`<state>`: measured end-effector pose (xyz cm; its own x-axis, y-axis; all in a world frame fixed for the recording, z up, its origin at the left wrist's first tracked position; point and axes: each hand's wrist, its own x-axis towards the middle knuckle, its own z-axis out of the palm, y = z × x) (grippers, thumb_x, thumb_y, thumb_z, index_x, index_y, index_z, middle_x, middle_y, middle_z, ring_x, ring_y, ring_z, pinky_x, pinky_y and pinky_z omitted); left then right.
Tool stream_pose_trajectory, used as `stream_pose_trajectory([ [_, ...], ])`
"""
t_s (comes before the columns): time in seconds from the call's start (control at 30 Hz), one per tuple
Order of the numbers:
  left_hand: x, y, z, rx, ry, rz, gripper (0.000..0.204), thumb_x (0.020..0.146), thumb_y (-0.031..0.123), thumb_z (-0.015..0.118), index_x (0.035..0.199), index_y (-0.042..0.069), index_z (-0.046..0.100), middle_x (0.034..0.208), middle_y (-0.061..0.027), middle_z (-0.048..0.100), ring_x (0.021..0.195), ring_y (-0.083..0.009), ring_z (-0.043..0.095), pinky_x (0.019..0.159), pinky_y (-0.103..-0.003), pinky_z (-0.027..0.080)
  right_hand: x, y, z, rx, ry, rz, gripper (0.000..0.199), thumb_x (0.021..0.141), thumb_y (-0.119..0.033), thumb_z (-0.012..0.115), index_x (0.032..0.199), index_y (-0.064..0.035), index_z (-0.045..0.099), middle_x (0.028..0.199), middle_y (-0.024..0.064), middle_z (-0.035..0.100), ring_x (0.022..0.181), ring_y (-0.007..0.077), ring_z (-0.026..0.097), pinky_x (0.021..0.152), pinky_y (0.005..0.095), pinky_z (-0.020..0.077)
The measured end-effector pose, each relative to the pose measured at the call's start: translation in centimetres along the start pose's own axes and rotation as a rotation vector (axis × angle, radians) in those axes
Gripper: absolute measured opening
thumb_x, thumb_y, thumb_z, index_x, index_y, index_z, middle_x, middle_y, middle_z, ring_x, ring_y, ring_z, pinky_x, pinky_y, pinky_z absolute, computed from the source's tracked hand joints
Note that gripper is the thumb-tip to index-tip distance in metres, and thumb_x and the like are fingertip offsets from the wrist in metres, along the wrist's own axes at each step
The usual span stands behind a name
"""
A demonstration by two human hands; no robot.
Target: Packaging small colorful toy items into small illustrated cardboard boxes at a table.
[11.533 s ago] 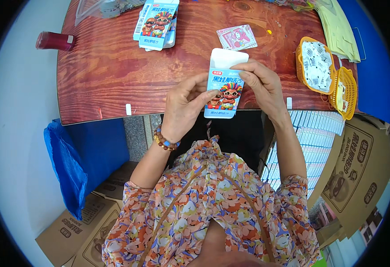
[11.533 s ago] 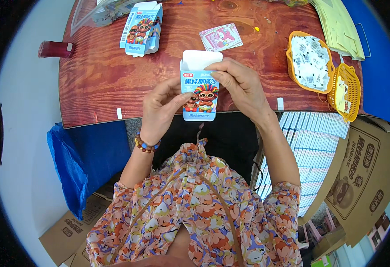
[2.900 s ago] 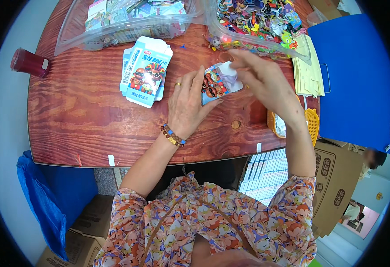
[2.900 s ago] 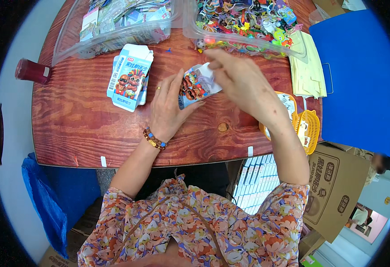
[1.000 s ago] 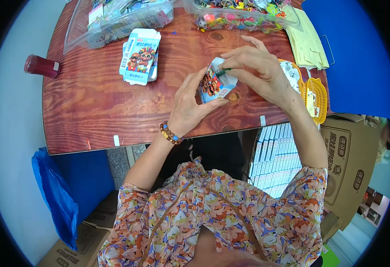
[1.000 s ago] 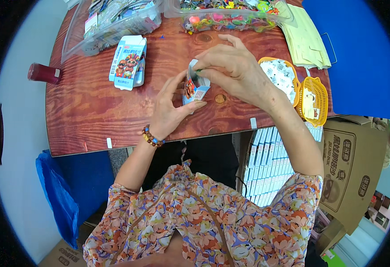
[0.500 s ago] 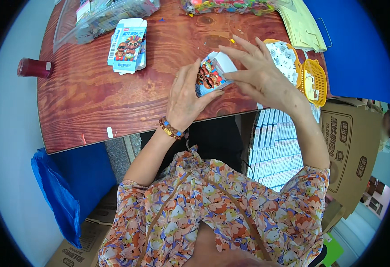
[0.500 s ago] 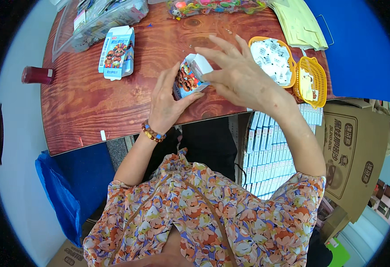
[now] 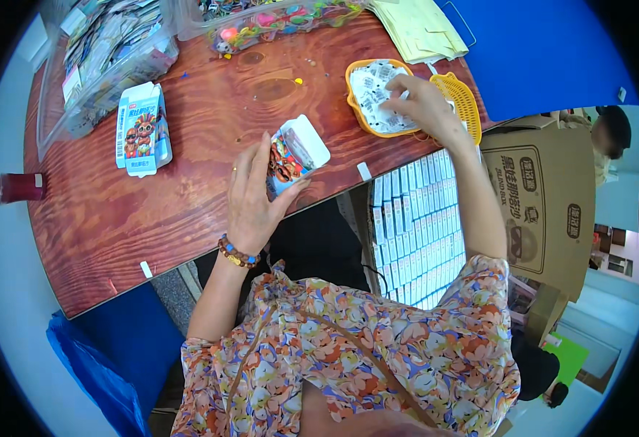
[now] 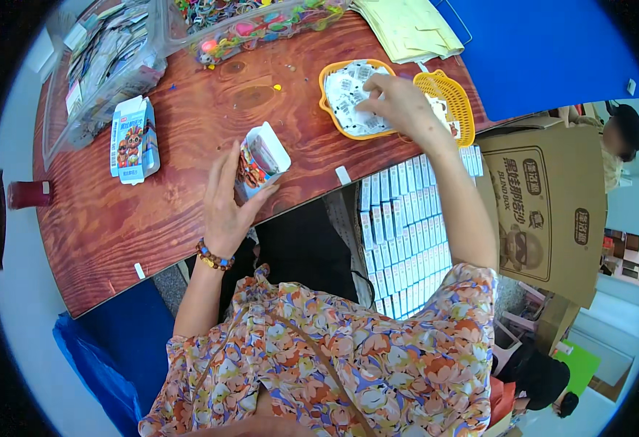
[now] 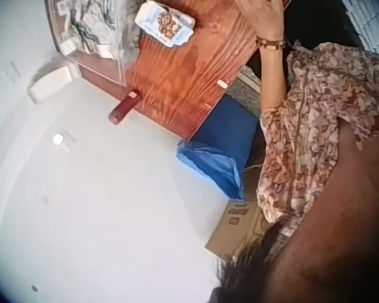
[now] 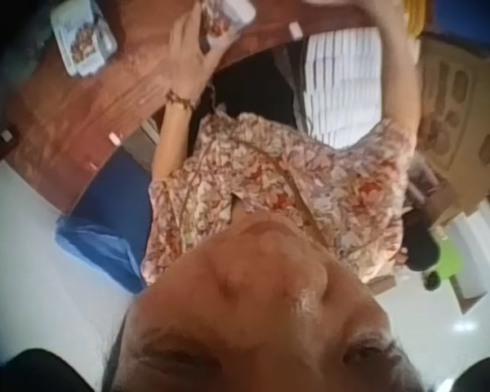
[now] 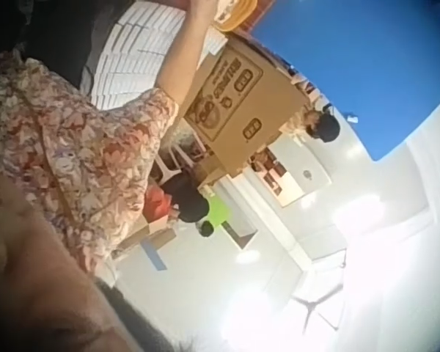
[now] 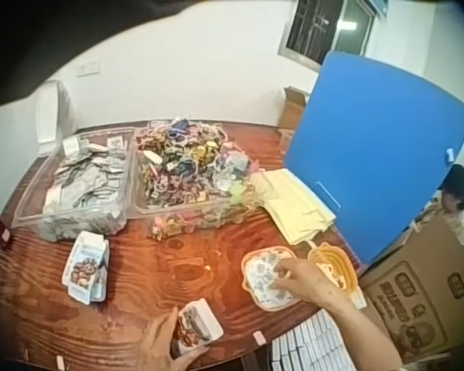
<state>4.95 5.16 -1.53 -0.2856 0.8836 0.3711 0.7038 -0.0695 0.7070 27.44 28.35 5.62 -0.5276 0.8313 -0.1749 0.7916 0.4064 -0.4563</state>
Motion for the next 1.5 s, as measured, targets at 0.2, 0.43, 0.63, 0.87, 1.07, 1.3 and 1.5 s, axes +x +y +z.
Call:
stream_pose_trajectory([
  [0.2, -0.3, -0.3, -0.3, -0.026, -0.038, -0.034, 0.086, 0.073, 0.026, 0.086, 0.143, -0.001, 0.044, 0.125, -0.0191, 0.056, 0.114, -0.0354, 0.057, 0.096, -0.044, 0.048, 0.7, 1.2, 1.9, 0.215, 0.010, 0.005, 0.014, 0.083, -0.010, 0.073, 0.084, -0.0006, 0.063, 0.066, 0.0010, 0.055, 0.060, 0.0084, 0.048, 0.055, 0.0275, 0.0378],
  [0.43, 0.1, -0.3, -0.1, -0.041, -0.043, -0.057, 0.087, 0.071, 0.027, 0.087, 0.143, -0.001, 0.045, 0.126, -0.0190, 0.056, 0.115, -0.0353, 0.057, 0.096, -0.044, 0.049, 0.5, 1.7, 0.5, 0.403, -0.009, 0.007, 0.012, 0.088, -0.012, 0.070, 0.084, -0.0045, 0.062, 0.066, -0.0029, 0.056, 0.059, 0.0040, 0.051, 0.053, 0.0205, 0.0346],
  [0.63, 0.6, -0.1, 0.4, 0.050, -0.068, 0.038, 0.087, 0.072, 0.029, 0.086, 0.143, -0.001, 0.045, 0.125, -0.0194, 0.056, 0.114, -0.0356, 0.057, 0.094, -0.044, 0.049, 0.4, 2.0, -0.2, 0.685, 0.011, 0.004, 0.009, 0.088, -0.014, 0.072, 0.086, -0.0079, 0.065, 0.070, -0.0047, 0.060, 0.060, 0.0008, 0.052, 0.052, 0.0184, 0.0318],
  [0.87, 1.9, 0.8, 1.4, 0.089, -0.055, 0.076, 0.083, 0.071, 0.028, 0.086, 0.139, -0.001, 0.047, 0.122, -0.0167, 0.056, 0.108, -0.0349, 0.058, 0.089, -0.044, 0.051, 0.5, 1.0, 0.4, 0.715, 0.085, -0.026, 0.011, 0.086, -0.018, 0.073, 0.081, -0.0092, 0.069, 0.081, -0.0039, 0.065, 0.077, 0.0039, 0.055, 0.069, 0.0243, 0.0394],
  [1.07, 2.5, 0.9, 1.8, 0.154, -0.029, 0.093, 0.083, 0.070, 0.028, 0.086, 0.138, 0.000, 0.048, 0.121, -0.0158, 0.056, 0.105, -0.0351, 0.058, 0.086, -0.044, 0.052, -2.2, -3.5, 0.1, 0.779, -0.050, -0.095, 0.008, 0.084, -0.015, 0.072, 0.080, -0.0082, 0.069, 0.100, 0.0008, 0.066, 0.095, 0.0100, 0.059, 0.089, 0.0299, 0.0430],
  [1.3, 2.3, 1.2, 1.8, 0.146, -0.012, 0.130, 0.084, 0.070, 0.028, 0.086, 0.139, 0.000, 0.047, 0.119, -0.0156, 0.056, 0.103, -0.0346, 0.059, 0.082, -0.043, 0.054, -2.2, -7.0, 2.3, 0.288, -0.152, -0.366, 0.011, 0.081, -0.010, 0.070, 0.078, -0.0016, 0.064, 0.109, 0.0079, 0.065, 0.103, 0.0190, 0.059, 0.088, 0.0331, 0.0457],
  [1.5, 2.0, 1.1, 2.1, 0.054, -0.025, 0.088, 0.084, 0.071, 0.029, 0.086, 0.138, -0.002, 0.047, 0.121, -0.0178, 0.056, 0.106, -0.0359, 0.059, 0.085, -0.044, 0.052, -2.3, -6.6, 5.2, -0.040, 0.062, -0.711, 0.013, 0.084, -0.006, 0.068, 0.095, -0.0005, 0.071, 0.124, 0.0132, 0.063, 0.113, 0.0279, 0.060, 0.096, 0.0351, 0.0453],
])
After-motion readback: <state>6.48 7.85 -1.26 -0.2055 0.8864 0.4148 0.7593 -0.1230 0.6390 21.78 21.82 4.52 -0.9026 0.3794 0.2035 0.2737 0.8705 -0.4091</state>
